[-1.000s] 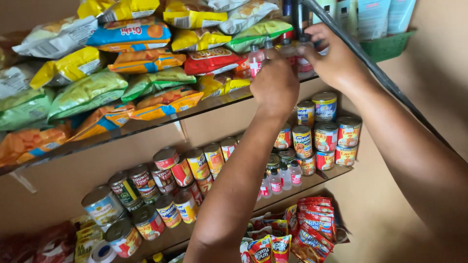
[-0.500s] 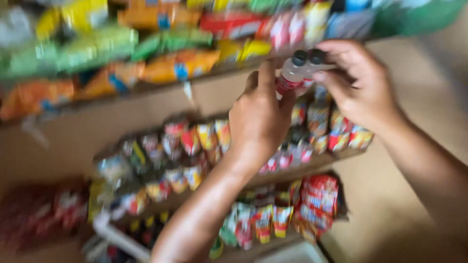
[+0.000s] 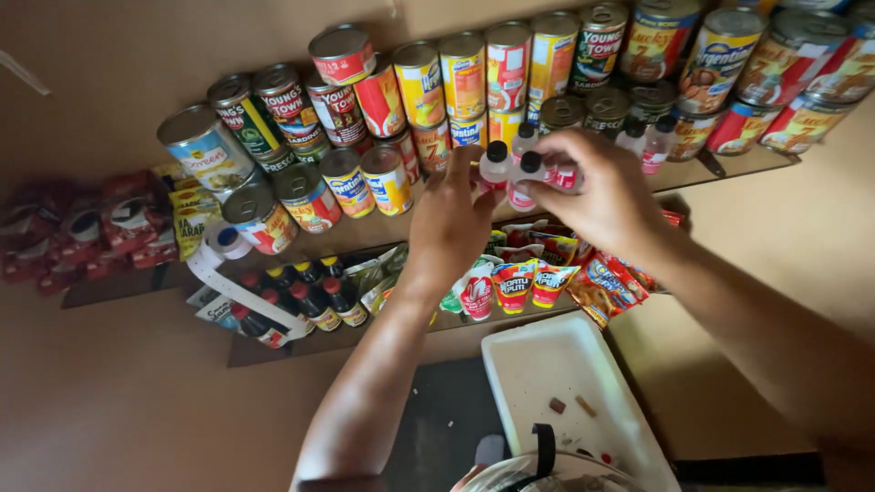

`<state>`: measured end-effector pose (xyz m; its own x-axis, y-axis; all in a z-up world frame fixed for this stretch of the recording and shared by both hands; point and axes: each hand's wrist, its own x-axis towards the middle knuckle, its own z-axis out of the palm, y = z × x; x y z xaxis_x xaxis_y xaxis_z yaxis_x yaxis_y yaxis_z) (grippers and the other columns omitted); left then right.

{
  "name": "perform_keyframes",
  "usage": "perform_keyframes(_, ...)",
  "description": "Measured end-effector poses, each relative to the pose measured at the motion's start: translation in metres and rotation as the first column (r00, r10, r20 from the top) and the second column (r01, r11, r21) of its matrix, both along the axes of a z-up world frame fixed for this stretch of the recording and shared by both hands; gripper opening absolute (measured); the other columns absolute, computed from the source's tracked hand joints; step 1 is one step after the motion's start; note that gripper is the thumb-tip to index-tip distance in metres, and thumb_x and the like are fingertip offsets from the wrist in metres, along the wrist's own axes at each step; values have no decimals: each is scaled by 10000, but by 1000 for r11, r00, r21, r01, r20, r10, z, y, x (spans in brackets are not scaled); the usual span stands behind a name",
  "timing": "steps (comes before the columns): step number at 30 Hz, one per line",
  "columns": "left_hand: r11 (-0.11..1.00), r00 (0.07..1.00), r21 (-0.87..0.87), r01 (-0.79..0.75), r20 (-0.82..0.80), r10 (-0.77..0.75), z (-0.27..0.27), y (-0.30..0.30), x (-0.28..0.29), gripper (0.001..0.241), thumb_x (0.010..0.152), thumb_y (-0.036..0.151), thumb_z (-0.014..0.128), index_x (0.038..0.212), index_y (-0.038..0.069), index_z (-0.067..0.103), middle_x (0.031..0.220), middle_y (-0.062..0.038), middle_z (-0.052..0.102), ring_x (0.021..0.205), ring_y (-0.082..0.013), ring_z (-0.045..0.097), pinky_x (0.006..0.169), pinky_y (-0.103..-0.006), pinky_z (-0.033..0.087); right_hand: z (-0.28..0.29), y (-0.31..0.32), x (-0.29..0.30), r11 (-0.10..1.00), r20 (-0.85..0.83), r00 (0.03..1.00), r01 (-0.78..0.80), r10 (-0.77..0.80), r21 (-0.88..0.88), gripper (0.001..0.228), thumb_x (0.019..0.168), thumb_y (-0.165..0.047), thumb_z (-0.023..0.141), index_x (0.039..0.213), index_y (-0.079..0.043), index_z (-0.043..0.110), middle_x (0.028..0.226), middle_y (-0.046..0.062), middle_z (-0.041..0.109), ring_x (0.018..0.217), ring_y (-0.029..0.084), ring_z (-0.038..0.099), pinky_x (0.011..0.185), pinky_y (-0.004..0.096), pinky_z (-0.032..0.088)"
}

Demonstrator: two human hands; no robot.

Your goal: Organizing and arranging canned goods and food packets on store shelves.

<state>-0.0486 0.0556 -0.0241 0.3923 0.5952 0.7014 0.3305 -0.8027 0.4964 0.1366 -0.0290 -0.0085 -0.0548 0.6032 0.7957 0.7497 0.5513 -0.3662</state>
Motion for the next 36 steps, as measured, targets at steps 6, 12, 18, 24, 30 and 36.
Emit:
perform_keyframes(6, 992, 995, -95, 79, 68, -73, -40, 55, 27, 437, 867, 24, 733, 1261, 19, 544, 1004, -212, 730, 932, -386, 731, 760, -472, 570, -35, 38, -2, 917, 211, 910, 299, -357, 262, 483, 754, -231, 956, 1091, -60, 656, 1198, 107, 654, 1224, 355, 574, 1025, 488, 455)
perform_keyframes(12, 993, 987, 1, 120, 108, -120, -61, 87, 50, 475, 842, -42, 710, 1284, 14, 547, 1011, -213, 724, 932, -390, 718, 770, -458, 570, -35, 42, 0, 855, 280, 822, 407, -496, 321, 485, 770, -299, 943, 1115, -88, 675, 1376, 104, 560, 1372, 355, 485, 1078, 519, 398)
perform_keyframes(18, 973, 976, -139, 184, 142, -164, -52, 80, 52, 492, 866, -55, 699, 1321, 12, 525, 1039, -203, 731, 960, -372, 731, 780, -424, 575, -39, 43, 2, 837, 323, 779, 443, -537, 322, 531, 743, -286, 911, 1173, -86, 670, 1401, 107, 548, 1388, 351, 455, 1102, 530, 379)
perform_keyframes(24, 942, 991, 311, -124, -6, 132, -48, 64, 33, 579, 837, 81, 682, 1370, -12, 476, 1221, -285, 619, 1032, -495, 641, 805, -516, 553, -21, 18, -10, 805, 343, 736, 466, -584, 368, 646, 637, -273, 895, 1203, -45, 685, 1406, 148, 551, 1357, 357, 481, 1006, 557, 387)
perform_keyframes(30, 831, 962, 485, -273, 155, 226, 98, -41, 15, 297, 957, 164, 697, 1218, 59, 601, 1114, -193, 670, 970, -399, 677, 748, -491, 561, 79, -27, 9, 660, 44, 834, 401, -549, 636, 378, 970, -138, 814, 1287, -39, 632, 1381, 160, 610, 1286, 374, 593, 1076, 480, 447)
perform_keyframes(36, 706, 964, 660, -255, 225, 138, 212, -62, 70, 253, 964, 256, 682, 1140, 90, 609, 980, -136, 698, 933, -369, 713, 756, -498, 586, 202, -24, 90, 521, 14, 747, 450, -664, 725, 309, 982, 104, 664, 1271, 7, 614, 1206, 240, 642, 1147, 436, 616, 988, 492, 505)
